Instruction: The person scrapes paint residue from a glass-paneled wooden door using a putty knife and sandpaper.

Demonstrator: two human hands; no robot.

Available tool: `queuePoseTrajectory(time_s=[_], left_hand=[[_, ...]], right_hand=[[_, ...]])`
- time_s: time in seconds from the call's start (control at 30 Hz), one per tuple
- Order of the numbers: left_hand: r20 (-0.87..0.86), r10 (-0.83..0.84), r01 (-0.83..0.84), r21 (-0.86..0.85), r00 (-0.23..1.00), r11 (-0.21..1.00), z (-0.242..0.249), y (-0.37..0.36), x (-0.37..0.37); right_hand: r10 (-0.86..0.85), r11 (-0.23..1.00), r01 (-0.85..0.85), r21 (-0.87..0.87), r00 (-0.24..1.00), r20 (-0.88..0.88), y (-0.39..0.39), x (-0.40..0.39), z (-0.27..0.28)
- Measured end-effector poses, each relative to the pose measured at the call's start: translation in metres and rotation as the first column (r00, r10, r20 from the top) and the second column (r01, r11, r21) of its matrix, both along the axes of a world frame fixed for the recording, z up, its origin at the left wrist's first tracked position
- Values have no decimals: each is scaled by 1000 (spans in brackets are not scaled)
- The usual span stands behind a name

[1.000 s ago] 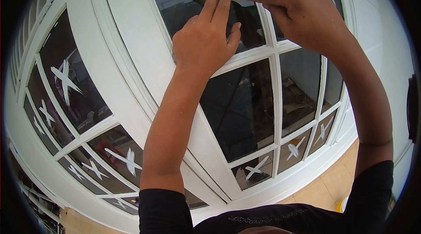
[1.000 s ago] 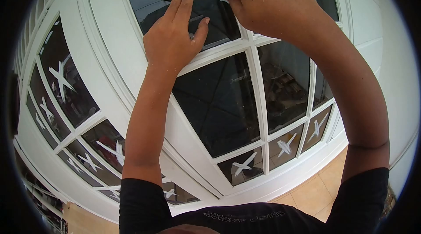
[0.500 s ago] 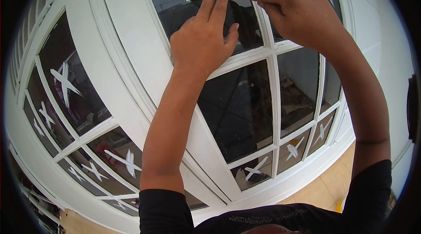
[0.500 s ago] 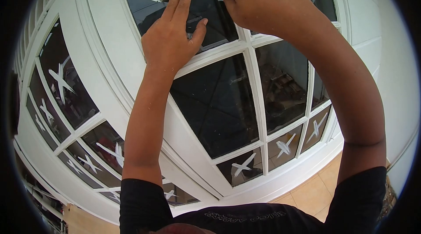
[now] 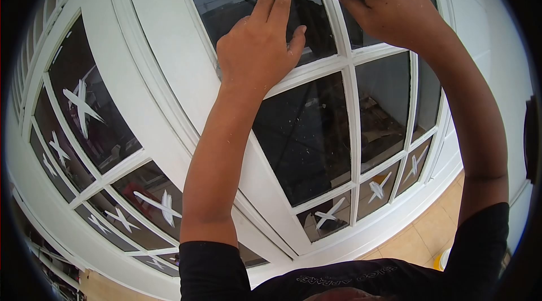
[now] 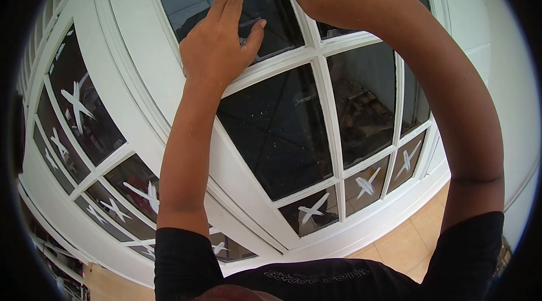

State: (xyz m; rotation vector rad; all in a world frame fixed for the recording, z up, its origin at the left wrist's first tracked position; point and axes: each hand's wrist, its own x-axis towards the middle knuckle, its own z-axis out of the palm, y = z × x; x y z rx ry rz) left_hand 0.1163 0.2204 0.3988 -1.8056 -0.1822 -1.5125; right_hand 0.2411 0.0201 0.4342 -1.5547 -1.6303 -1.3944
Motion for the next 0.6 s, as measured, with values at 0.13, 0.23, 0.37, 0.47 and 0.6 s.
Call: queuePoseTrajectory(time_s=[0.13, 0.23, 0.37, 0.47, 0.6], left_hand=[[2, 39, -39, 10, 999, 999, 1, 0, 0], [-3, 51, -51, 14, 999, 999, -2, 0, 0], [8, 38, -38, -5, 999, 999, 1, 0, 0], [-5, 29, -29, 7, 1000, 1000, -1, 1, -1], [9, 16, -16, -7, 1000, 1000, 1, 2, 2]], right_hand=[[10, 1000, -10, 28, 1000, 8, 3, 6, 4], [-30, 999, 29, 38, 1000, 6, 3, 4, 3], [-18, 1000, 18, 13, 1000, 16, 3, 8, 8], [-9, 999, 8, 32, 999, 37, 3, 8, 9], [-59, 998, 59, 14, 998, 22, 0, -1, 9]])
